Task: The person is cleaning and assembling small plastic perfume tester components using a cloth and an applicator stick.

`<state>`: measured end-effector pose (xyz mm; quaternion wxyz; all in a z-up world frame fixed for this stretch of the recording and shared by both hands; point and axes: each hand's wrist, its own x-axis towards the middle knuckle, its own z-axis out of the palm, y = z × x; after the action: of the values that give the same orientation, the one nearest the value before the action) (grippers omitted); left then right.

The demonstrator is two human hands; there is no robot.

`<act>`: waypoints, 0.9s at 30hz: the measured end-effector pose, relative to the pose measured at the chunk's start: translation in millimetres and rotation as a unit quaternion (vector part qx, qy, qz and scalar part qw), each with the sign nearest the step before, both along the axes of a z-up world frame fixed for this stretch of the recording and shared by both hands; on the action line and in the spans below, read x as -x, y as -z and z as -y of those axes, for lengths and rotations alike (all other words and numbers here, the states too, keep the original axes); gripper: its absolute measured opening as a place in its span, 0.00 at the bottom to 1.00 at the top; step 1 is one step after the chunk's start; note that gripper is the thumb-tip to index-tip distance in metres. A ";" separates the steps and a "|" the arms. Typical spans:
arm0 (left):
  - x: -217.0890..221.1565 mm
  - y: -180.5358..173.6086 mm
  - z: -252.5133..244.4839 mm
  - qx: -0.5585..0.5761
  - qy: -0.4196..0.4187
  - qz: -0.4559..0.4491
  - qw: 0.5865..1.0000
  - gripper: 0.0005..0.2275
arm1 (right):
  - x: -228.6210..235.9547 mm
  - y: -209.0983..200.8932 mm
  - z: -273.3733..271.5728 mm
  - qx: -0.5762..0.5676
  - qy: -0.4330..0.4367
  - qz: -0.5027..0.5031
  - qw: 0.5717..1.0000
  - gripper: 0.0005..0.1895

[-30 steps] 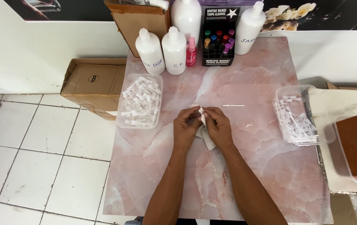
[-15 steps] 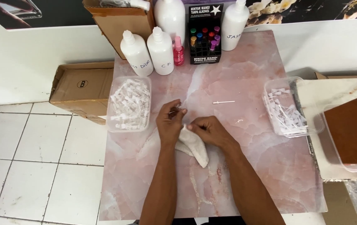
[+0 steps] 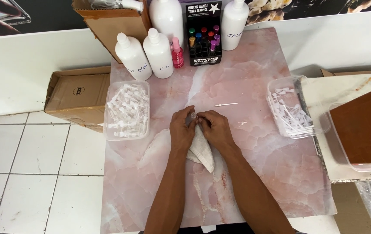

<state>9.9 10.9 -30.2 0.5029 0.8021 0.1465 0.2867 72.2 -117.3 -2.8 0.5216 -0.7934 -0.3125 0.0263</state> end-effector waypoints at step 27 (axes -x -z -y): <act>-2.5 7.9 -1.7 -0.060 0.004 -0.017 0.998 0.24 | 3.4 -3.6 -2.9 -0.019 0.009 0.018 1.000 0.10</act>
<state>12.4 12.6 -38.1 0.4522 0.8362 0.1343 0.2797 68.8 -114.4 0.8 0.5310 -0.7866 -0.3153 0.0011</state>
